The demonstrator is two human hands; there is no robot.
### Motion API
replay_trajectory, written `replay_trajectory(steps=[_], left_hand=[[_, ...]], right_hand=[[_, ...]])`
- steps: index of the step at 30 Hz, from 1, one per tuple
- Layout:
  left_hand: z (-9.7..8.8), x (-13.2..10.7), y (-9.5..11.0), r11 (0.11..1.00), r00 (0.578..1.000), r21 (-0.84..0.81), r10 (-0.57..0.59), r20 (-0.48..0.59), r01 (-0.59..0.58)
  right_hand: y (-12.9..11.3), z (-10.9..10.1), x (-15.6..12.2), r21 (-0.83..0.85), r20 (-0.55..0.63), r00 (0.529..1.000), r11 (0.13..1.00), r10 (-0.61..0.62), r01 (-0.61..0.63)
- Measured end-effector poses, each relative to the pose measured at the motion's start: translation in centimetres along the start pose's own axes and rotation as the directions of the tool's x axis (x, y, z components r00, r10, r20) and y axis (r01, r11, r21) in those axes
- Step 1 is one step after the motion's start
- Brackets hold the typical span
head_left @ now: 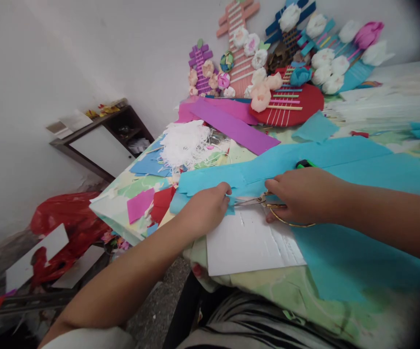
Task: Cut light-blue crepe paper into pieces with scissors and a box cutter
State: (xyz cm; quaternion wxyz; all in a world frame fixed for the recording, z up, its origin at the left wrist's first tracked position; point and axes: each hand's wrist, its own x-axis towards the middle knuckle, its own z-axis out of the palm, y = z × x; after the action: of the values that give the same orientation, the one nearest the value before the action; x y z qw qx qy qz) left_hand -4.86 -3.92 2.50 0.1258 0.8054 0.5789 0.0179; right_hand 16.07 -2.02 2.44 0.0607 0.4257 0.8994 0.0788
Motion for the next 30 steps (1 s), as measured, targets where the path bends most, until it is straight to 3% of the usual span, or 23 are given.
replay_trajectory(steps=[9,18,24,27,30], left_hand=[[-0.1,0.9,-0.4,0.999,1.0,-0.043,0.018,-0.009,-0.019],[0.1,1.5,-0.6,0.966,1.0,-0.257,-0.021,0.004,0.021],[-0.6,1.7,-1.6,0.886,0.992,-0.452,-0.126,-0.03,0.099],[-2.0,1.2,-3.1,0.853,0.959,-0.507,-0.235,-0.161,0.125],[-3.5,0.5,-5.2,0.802,0.861,-0.578,-0.393,-0.322,0.15]], right_hand=[[-1.0,-0.2,0.7,0.055,0.037,0.999,0.999,0.0,-0.002],[-0.8,-0.6,0.2,0.059,0.159,0.987,0.997,0.041,-0.051],[0.4,-0.7,-0.9,0.044,0.072,0.993,0.995,0.088,-0.092],[1.8,-1.4,-2.1,0.153,0.117,0.974,0.965,0.196,-0.212],[4.2,-1.1,-4.7,0.357,0.097,0.958,0.889,0.268,-0.285]])
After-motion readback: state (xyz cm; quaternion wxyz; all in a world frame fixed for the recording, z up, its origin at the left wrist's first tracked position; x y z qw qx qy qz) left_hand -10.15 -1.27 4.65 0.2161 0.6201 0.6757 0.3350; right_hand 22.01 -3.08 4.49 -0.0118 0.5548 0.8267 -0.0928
